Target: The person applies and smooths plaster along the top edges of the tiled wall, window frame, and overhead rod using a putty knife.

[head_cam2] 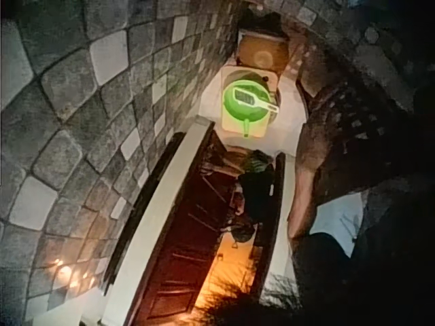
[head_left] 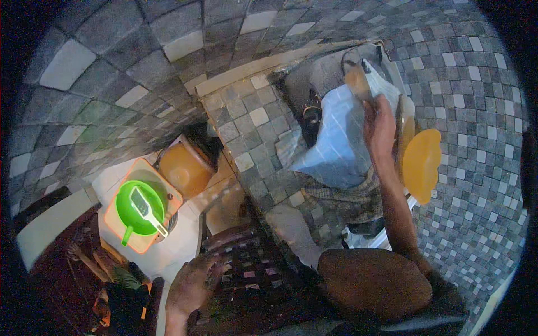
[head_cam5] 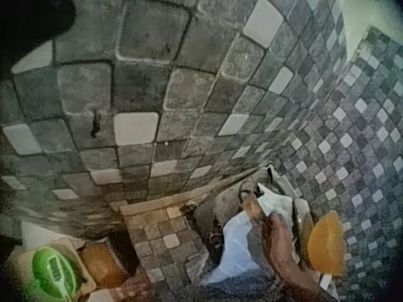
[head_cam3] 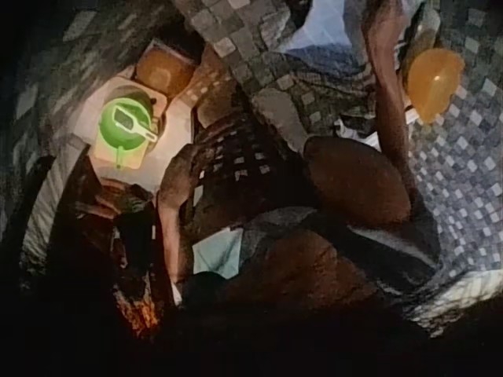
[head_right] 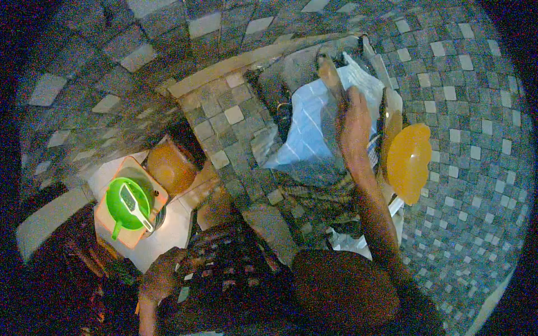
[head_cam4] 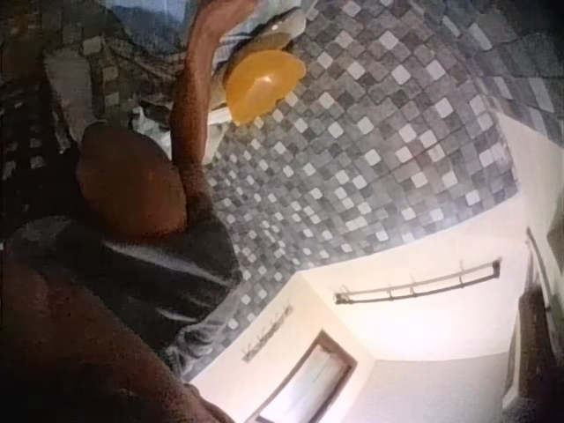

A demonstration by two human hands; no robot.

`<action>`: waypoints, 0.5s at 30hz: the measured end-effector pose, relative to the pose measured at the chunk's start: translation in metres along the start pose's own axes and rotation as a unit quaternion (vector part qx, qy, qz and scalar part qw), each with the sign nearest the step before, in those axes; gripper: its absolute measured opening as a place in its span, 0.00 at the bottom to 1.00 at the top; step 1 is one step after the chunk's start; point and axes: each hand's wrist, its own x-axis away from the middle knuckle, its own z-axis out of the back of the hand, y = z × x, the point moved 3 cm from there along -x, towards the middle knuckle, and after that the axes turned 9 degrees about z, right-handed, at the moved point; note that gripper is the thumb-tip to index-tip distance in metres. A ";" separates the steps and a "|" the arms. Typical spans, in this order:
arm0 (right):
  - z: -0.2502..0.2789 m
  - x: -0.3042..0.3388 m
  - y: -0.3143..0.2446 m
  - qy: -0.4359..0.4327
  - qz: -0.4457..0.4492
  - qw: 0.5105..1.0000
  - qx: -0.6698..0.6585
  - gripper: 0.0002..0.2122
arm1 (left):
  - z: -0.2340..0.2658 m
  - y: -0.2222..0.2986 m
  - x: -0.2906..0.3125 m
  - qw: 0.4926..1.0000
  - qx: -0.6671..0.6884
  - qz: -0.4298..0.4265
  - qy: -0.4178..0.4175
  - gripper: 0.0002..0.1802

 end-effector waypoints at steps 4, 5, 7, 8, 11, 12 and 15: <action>0.000 0.006 -0.016 0.008 -0.001 0.999 0.037 0.08 | 0.004 0.008 0.004 1.000 -0.005 0.021 -0.022 0.13; 0.000 0.006 -0.017 0.009 0.000 0.999 0.035 0.08 | 0.003 0.004 0.005 1.000 -0.005 0.022 -0.019 0.13; -0.001 0.005 -0.018 0.026 0.020 0.998 0.051 0.07 | -0.002 -0.004 0.004 1.000 0.019 -0.012 -0.022 0.13; -0.001 0.003 -0.018 0.024 0.021 0.998 0.051 0.07 | 0.000 -0.001 0.004 0.999 0.020 -0.011 -0.024 0.13; -0.003 -0.002 -0.016 -0.006 -0.005 1.000 0.024 0.07 | 0.005 0.004 0.003 0.998 0.042 0.030 -0.047 0.16; -0.005 0.008 -0.015 -0.010 -0.021 0.999 0.029 0.07 | 0.003 0.002 0.003 0.997 0.042 0.035 -0.046 0.17; -0.004 0.000 -0.014 -0.013 -0.025 0.999 0.028 0.06 | 0.002 0.003 0.004 0.997 0.043 0.039 -0.047 0.19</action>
